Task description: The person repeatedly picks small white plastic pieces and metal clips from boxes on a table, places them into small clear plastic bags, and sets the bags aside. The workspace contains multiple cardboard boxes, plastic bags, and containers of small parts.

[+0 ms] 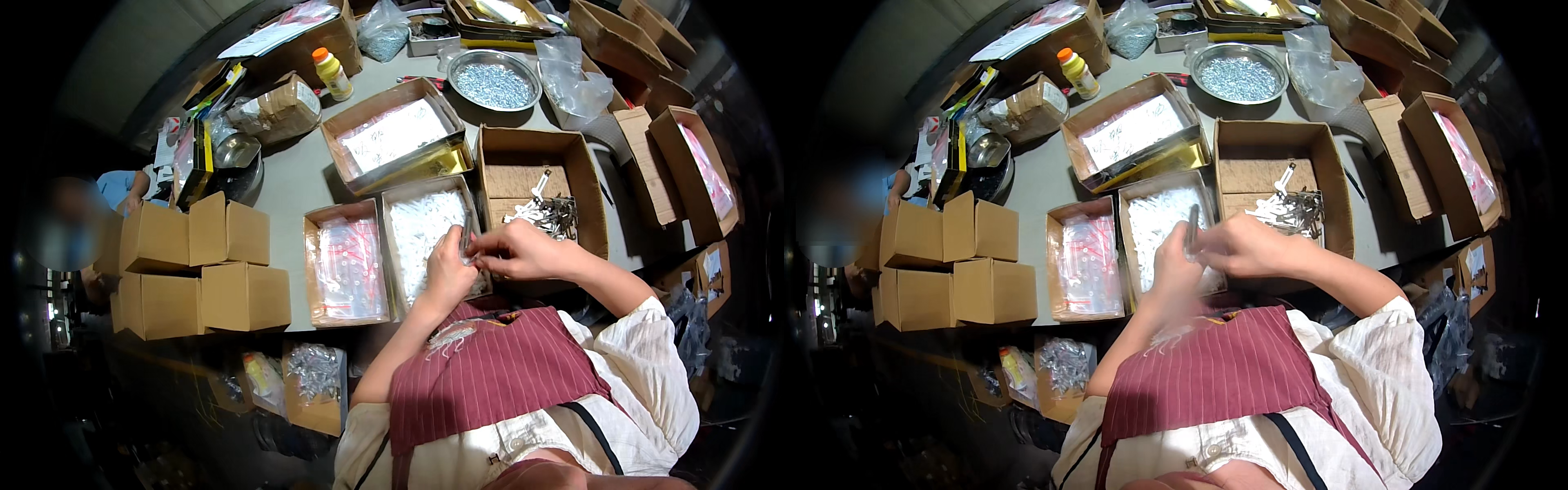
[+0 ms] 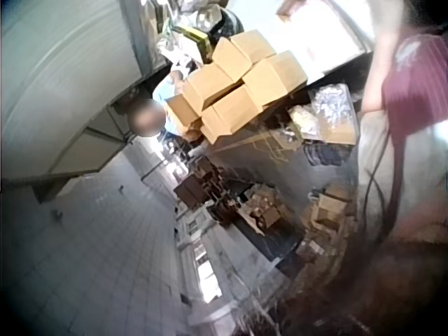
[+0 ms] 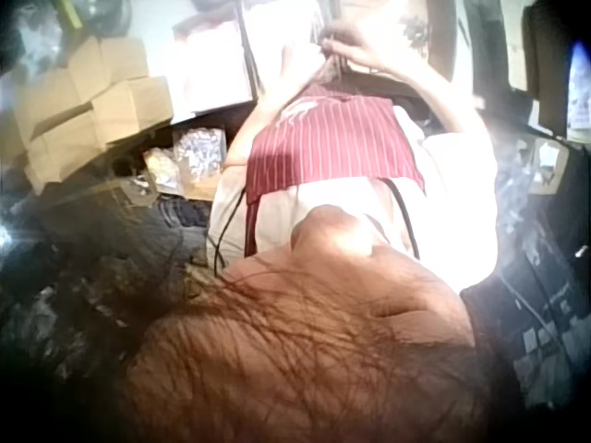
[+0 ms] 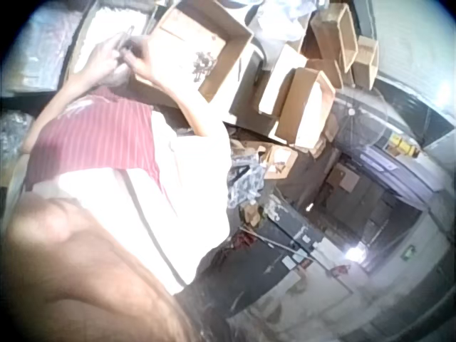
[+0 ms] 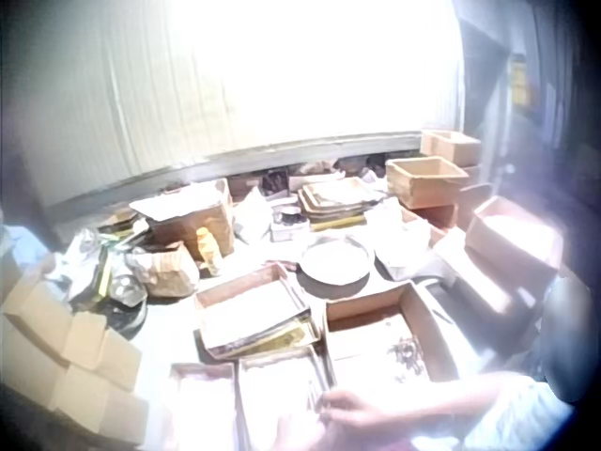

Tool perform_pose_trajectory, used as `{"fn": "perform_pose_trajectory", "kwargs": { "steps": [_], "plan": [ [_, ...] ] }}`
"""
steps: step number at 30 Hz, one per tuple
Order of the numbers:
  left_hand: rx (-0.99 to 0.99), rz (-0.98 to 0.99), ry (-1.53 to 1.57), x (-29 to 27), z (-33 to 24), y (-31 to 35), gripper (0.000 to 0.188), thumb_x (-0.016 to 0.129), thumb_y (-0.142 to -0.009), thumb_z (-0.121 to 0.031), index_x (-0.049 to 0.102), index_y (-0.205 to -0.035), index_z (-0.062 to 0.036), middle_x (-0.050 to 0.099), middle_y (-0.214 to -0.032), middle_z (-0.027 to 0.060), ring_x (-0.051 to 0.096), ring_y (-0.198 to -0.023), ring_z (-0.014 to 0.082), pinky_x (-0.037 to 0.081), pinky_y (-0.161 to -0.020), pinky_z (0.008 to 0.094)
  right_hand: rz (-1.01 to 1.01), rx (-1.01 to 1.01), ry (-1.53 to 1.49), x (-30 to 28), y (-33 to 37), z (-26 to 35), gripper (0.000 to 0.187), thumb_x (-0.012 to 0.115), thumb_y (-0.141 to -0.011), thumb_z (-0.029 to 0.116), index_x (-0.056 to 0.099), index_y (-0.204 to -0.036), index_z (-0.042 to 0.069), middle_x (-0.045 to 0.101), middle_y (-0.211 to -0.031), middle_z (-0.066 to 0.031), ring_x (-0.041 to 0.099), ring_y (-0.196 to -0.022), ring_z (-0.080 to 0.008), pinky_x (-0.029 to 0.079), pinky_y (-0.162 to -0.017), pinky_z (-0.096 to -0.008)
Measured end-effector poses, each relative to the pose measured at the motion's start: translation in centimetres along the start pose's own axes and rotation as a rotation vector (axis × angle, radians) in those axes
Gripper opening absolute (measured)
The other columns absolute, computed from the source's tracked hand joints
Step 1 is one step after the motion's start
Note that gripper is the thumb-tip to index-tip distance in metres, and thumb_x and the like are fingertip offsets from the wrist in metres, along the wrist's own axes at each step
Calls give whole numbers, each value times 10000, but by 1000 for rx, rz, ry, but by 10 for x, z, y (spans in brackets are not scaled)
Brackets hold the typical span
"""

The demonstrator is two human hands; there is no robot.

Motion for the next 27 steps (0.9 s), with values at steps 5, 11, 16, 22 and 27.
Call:
{"fn": "perform_pose_trajectory", "kwargs": {
  "steps": [5,11,16,22,27],
  "plan": [
    [184,-2,33,-13,-17,4,322,713,-722,40,581,-1011,-14,677,-928,199,670,-886,420,528,-774,464,351,-19,232,7,-2,17,518,709,-797,101,669,-1311,47,701,-786,-209,701,-689,-341,549,-687,-424],
    [101,27,142,-36,-9,8,344,730,-815,-21,632,-1143,17,704,-1035,225,708,-963,383,553,-837,413,49,-309,431,-9,-17,38,347,728,-759,2,671,-1100,22,633,-1124,-209,645,-1017,-419,542,-871,-460],
    [-6,-225,334,-79,-5,21,255,712,-974,-96,674,-1178,53,763,-1065,141,725,-938,166,576,-821,306,-134,-380,257,-12,-41,54,174,715,-872,22,619,-1013,-14,629,-1084,-193,638,-990,-396,533,-847,-455],
    [-17,-335,597,-130,-30,35,89,636,-1006,-34,674,-1050,34,734,-991,91,696,-873,107,581,-754,242,-177,-411,93,3,-70,76,257,737,-901,91,603,-1093,-17,673,-986,-195,677,-909,-379,542,-790,-433],
    [78,-421,207,-165,-34,57,47,649,-951,-23,660,-931,19,713,-797,80,696,-728,120,537,-654,270,-25,-440,38,40,-102,95,298,712,-958,246,615,-1072,-12,679,-1009,-203,667,-924,-393,534,-794,-446]
  ]
}}
Point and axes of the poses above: each hand's wrist, its own y-axis away from the middle knuckle, its own x-axis out of the palm, z = x × y, the point moved 5 cm from there along -y, towards the middle knuckle
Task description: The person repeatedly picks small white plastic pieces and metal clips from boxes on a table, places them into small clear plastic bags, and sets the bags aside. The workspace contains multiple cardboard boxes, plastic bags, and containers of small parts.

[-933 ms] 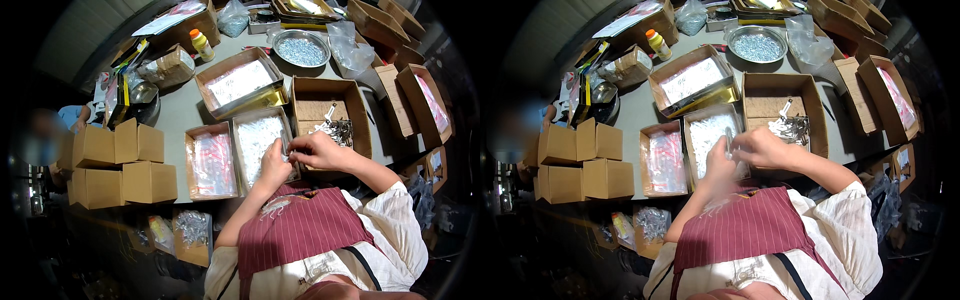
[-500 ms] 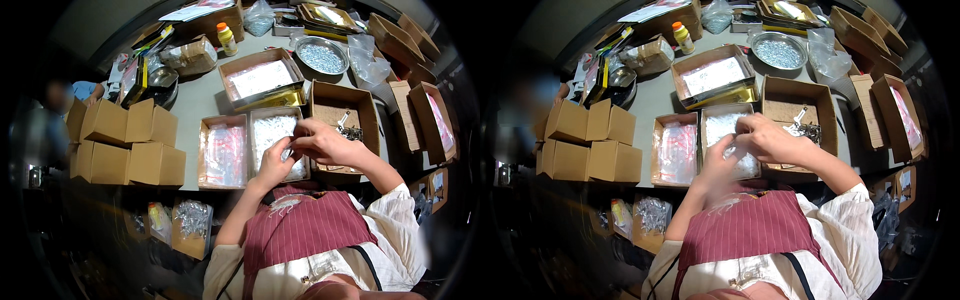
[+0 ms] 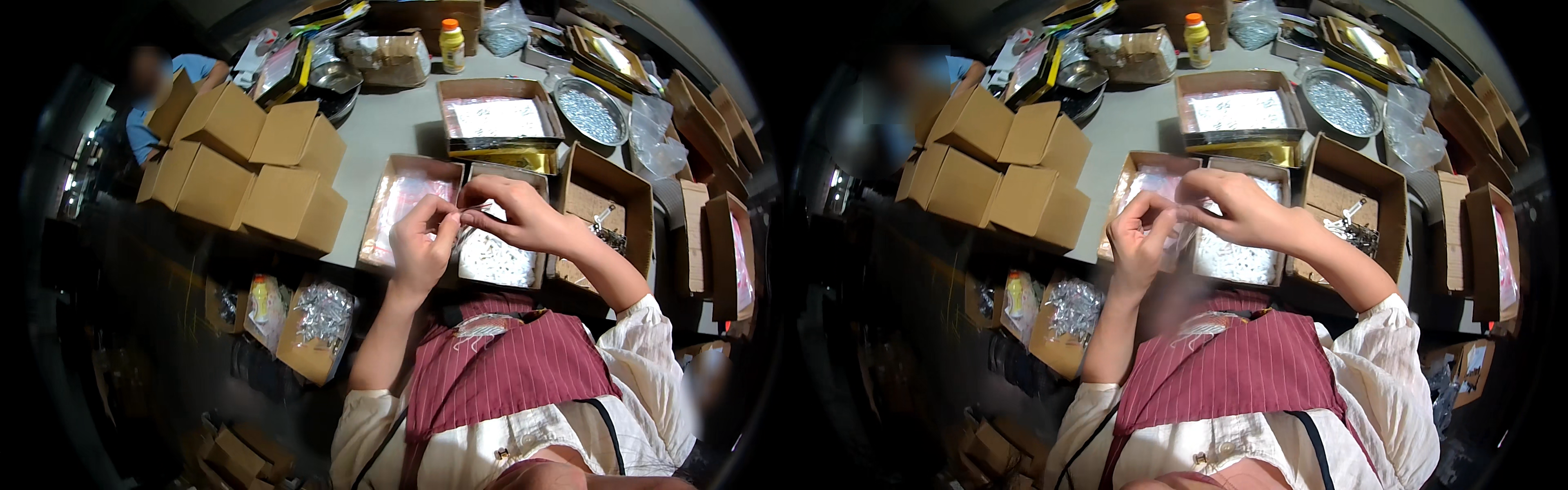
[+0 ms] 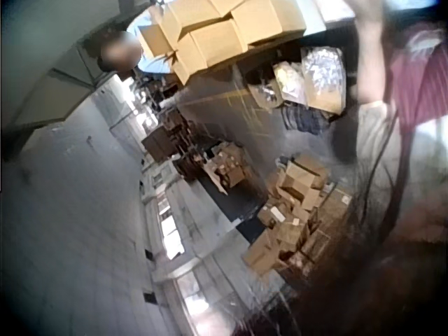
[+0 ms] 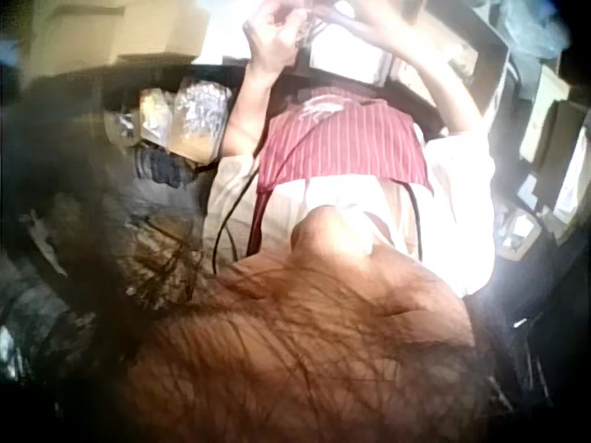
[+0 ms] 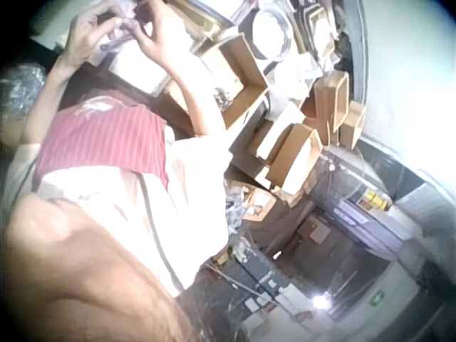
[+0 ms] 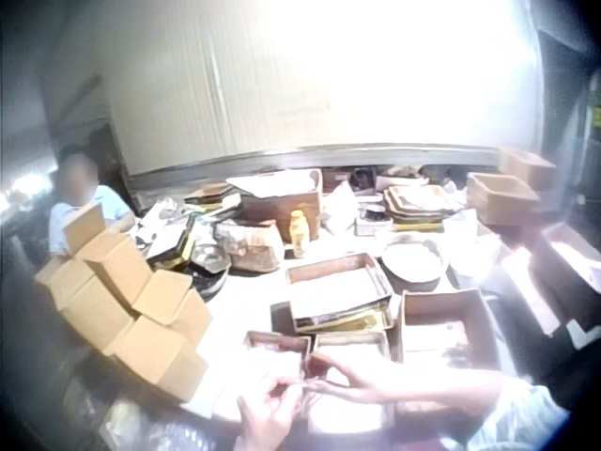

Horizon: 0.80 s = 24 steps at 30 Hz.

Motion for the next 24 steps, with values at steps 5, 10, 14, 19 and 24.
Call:
{"fn": "perform_pose_trajectory", "kwargs": {
  "steps": [5,10,14,19,24],
  "plan": [
    [-80,-50,-35,-41,-3,18,66,675,-931,-29,679,-900,30,683,-798,17,616,-721,64,498,-680,227,101,-155,5,35,-29,12,143,661,-898,105,608,-975,-3,630,-875,-190,634,-855,-405,511,-761,-478],
    [-146,-302,41,-111,20,55,64,660,-925,-11,666,-876,29,687,-793,43,638,-752,86,506,-706,229,152,-293,41,78,-60,-1,208,645,-837,185,551,-863,2,583,-801,-211,596,-821,-438,479,-751,-521],
    [-243,-552,-111,-195,54,108,92,651,-953,-45,673,-886,15,705,-817,45,627,-721,79,489,-670,222,204,-79,208,118,-80,-65,246,662,-858,219,569,-868,-9,626,-827,-240,628,-797,-469,506,-745,-547],
    [-556,-422,-1051,-232,92,155,192,661,-953,-148,733,-1078,-20,740,-951,189,708,-877,340,548,-822,409,314,-184,780,189,-67,-134,255,707,-865,235,632,-996,29,687,-829,-193,685,-820,-402,549,-765,-495],
    [-474,-403,-765,-197,93,140,204,627,-975,-115,744,-1108,-15,770,-1043,177,748,-975,296,557,-866,370,337,-77,275,161,-82,-139,129,682,-784,121,728,-892,68,710,-809,-187,695,-784,-399,552,-748,-481]
  ]
}}
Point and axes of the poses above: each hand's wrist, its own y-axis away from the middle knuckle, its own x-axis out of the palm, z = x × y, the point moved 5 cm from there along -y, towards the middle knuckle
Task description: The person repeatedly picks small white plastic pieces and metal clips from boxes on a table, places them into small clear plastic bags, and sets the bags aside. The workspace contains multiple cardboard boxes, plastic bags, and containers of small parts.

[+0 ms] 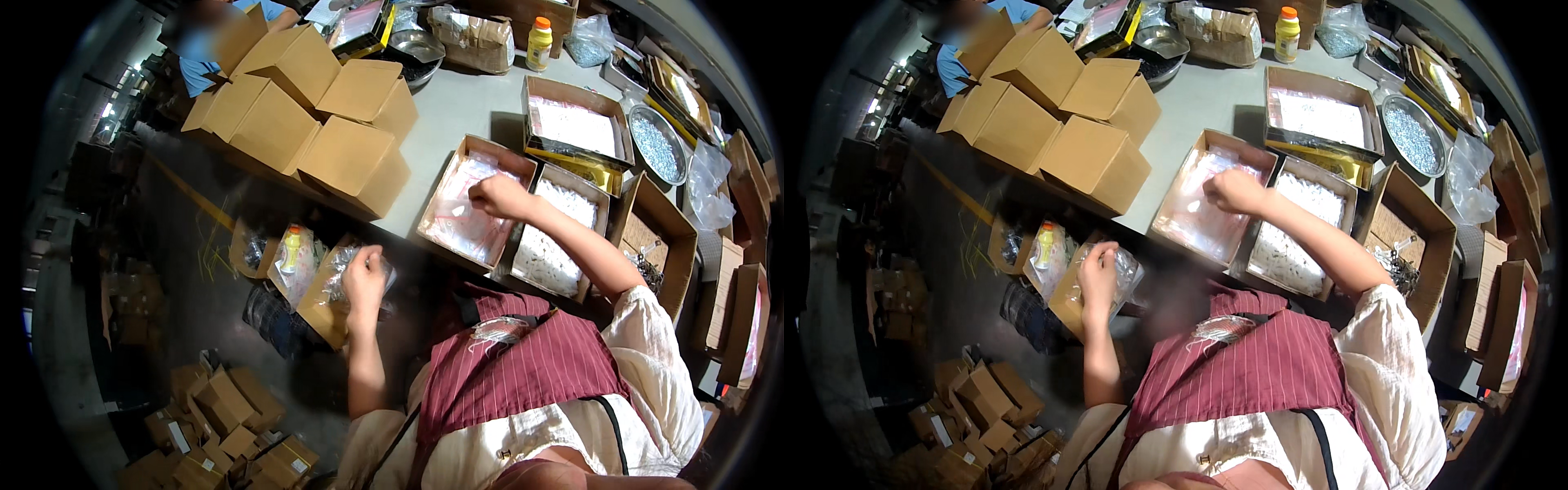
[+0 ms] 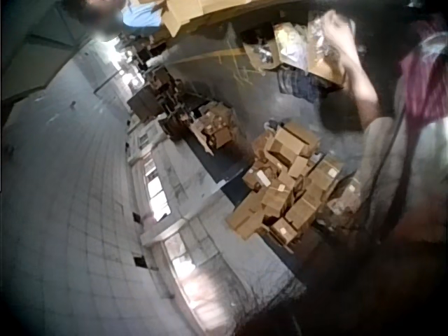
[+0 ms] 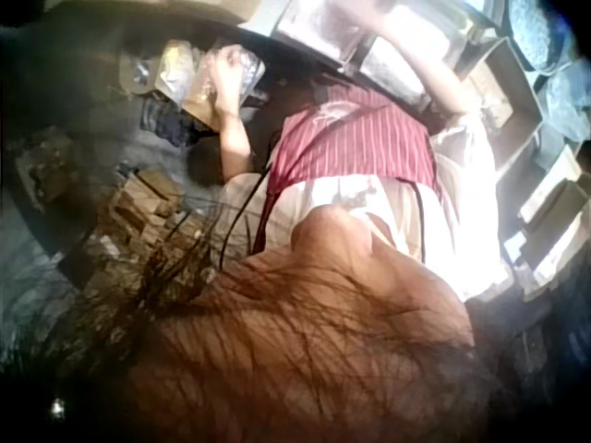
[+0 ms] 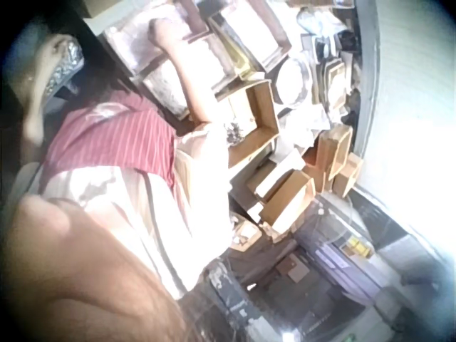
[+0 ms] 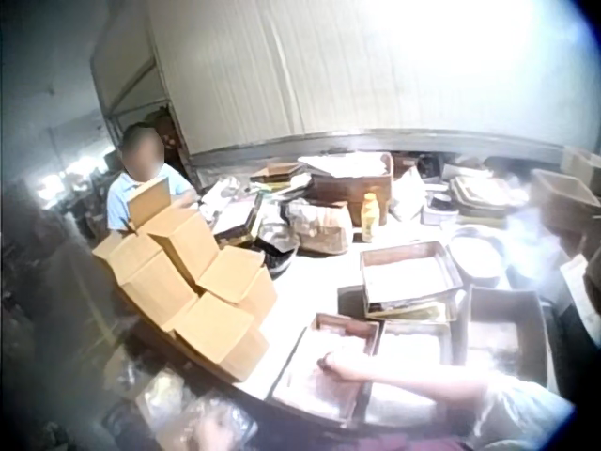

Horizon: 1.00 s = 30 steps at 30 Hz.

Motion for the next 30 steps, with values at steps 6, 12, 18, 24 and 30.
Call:
{"fn": "perform_pose_trajectory", "kwargs": {
  "steps": [6,12,18,24,30],
  "plan": [
    [485,-56,95,30,-103,-15,389,697,-906,-65,627,-1276,32,671,-1220,198,658,-1131,335,544,-923,410,-95,207,-298,-61,25,13,187,721,-885,188,776,-988,42,731,-872,-201,713,-806,-351,552,-756,-421],
    [865,83,43,58,-196,-27,576,756,-820,-85,586,-1367,-31,537,-1379,210,491,-1303,426,430,-1086,497,-270,46,-200,-70,53,26,147,638,-737,-22,723,-856,-10,704,-838,-204,692,-822,-396,549,-753,-454],
    [682,189,91,110,-176,-52,309,745,-876,-112,677,-1171,-47,707,-929,98,679,-884,284,559,-759,403,-310,212,-265,-65,78,13,150,621,-772,5,679,-910,-8,701,-895,-231,685,-869,-427,542,-782,-480],
    [669,-50,-168,106,-171,-61,493,785,-908,-300,621,-1271,-11,624,-1229,214,613,-1106,297,498,-940,395,-389,448,-587,-64,108,-11,139,663,-893,101,682,-989,2,732,-911,-160,700,-854,-291,539,-801,-410],
    [127,621,835,138,-160,-43,378,721,-969,-215,604,-1222,40,605,-1305,214,600,-1218,283,509,-1015,419,-423,376,-1319,-75,112,14,167,687,-988,155,672,-1050,0,706,-992,-37,646,-957,-128,514,-888,-320]
  ]
}}
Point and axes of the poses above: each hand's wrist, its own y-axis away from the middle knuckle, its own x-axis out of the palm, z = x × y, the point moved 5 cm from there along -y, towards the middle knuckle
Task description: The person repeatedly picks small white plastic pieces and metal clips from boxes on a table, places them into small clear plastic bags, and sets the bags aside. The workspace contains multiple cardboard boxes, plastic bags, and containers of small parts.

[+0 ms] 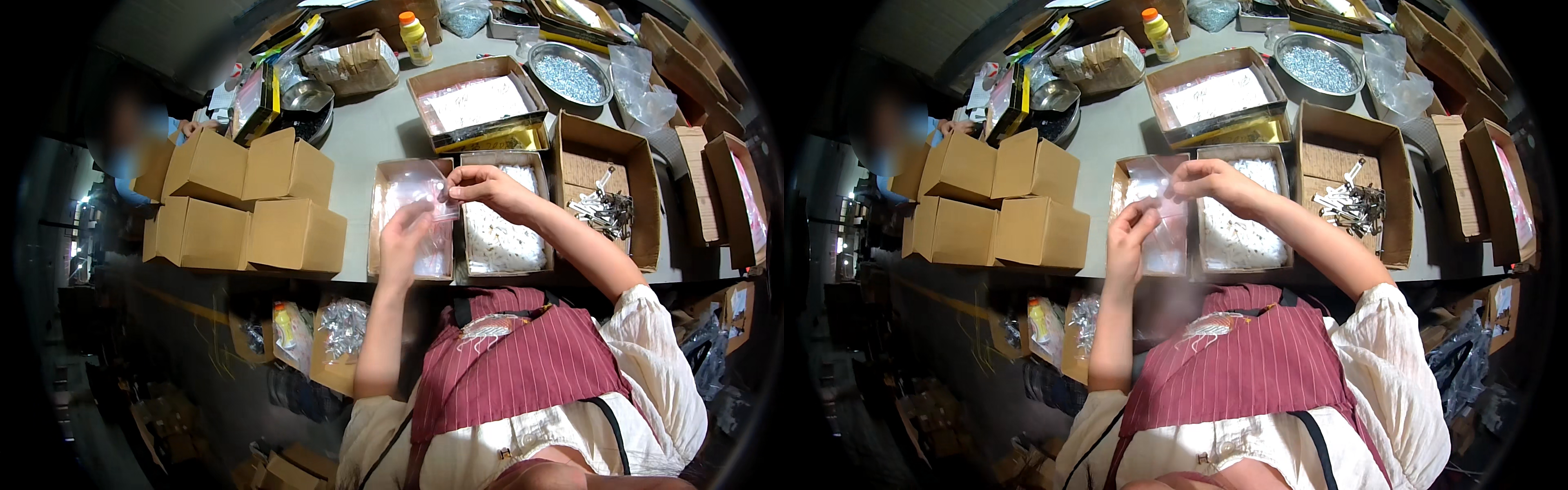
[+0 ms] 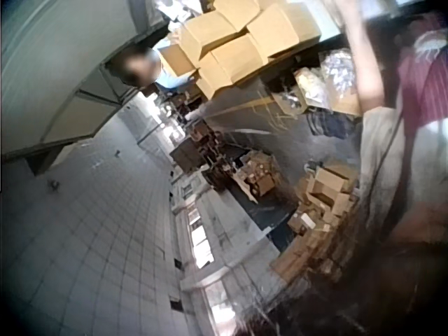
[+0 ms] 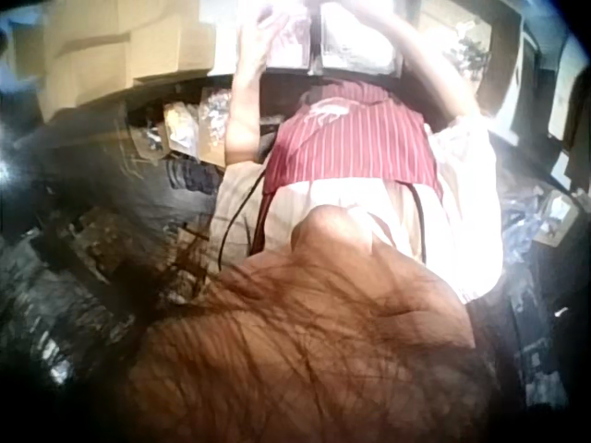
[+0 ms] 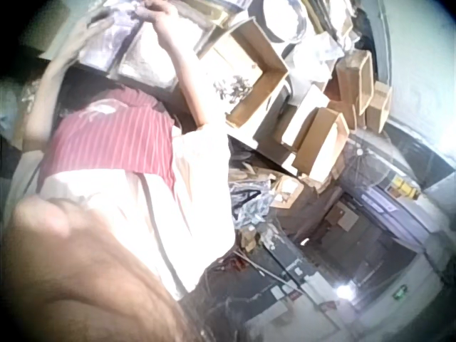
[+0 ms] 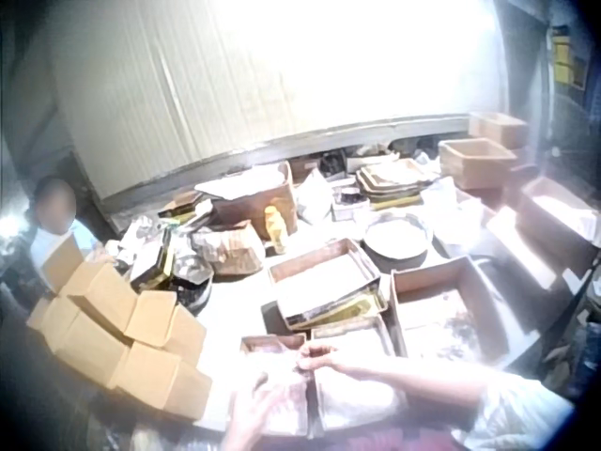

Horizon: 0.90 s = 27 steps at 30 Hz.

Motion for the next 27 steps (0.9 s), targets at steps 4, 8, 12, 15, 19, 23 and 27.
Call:
{"fn": "perform_pose_trajectory", "kwargs": {
  "steps": [4,8,12,15,19,23,27],
  "plan": [
    [-9,-63,396,11,-24,9,125,611,-1012,-88,624,-1072,22,704,-1029,155,716,-972,219,628,-755,327,-23,37,613,-12,8,-11,223,720,-966,192,675,-1057,-6,715,-994,-75,673,-949,-176,541,-850,-356],
    [71,-95,143,-1,-23,12,105,585,-1003,-36,617,-1083,23,690,-994,120,687,-879,169,594,-612,267,240,240,1557,-15,38,-81,509,786,-867,389,630,-1151,-3,692,-1075,-210,695,-977,-391,557,-870,-463],
    [242,-126,-371,2,-29,15,233,513,-1003,20,671,-1172,-10,645,-1008,82,618,-830,138,566,-705,260,343,-9,1598,-1,55,-92,313,718,-863,258,666,-1047,10,711,-965,-198,716,-892,-371,577,-817,-470],
    [400,-136,-773,8,-27,21,426,492,-980,66,720,-1290,-114,607,-1053,100,588,-899,158,551,-759,289,165,-205,1445,-9,55,-49,138,652,-831,133,691,-871,6,705,-825,-211,725,-827,-371,583,-768,-469],
    [452,-98,-768,24,-37,27,354,563,-962,37,729,-1257,-67,634,-983,107,601,-829,175,539,-752,309,73,-81,1116,-30,59,-7,267,697,-860,60,720,-1123,23,741,-885,-210,730,-852,-377,566,-778,-440],
    [339,-66,-618,37,-36,26,196,652,-939,-13,744,-1112,-7,638,-862,97,612,-747,179,514,-703,323,-37,117,852,-45,71,8,236,689,-883,-19,694,-1119,-35,761,-878,-146,754,-759,-198,573,-712,-355],
    [487,-33,-704,58,-49,25,113,709,-938,-73,698,-898,32,609,-767,86,572,-676,167,474,-641,313,-66,87,739,-49,84,22,168,723,-932,50,709,-1071,-44,747,-861,-142,755,-751,-185,570,-686,-339]
  ]
}}
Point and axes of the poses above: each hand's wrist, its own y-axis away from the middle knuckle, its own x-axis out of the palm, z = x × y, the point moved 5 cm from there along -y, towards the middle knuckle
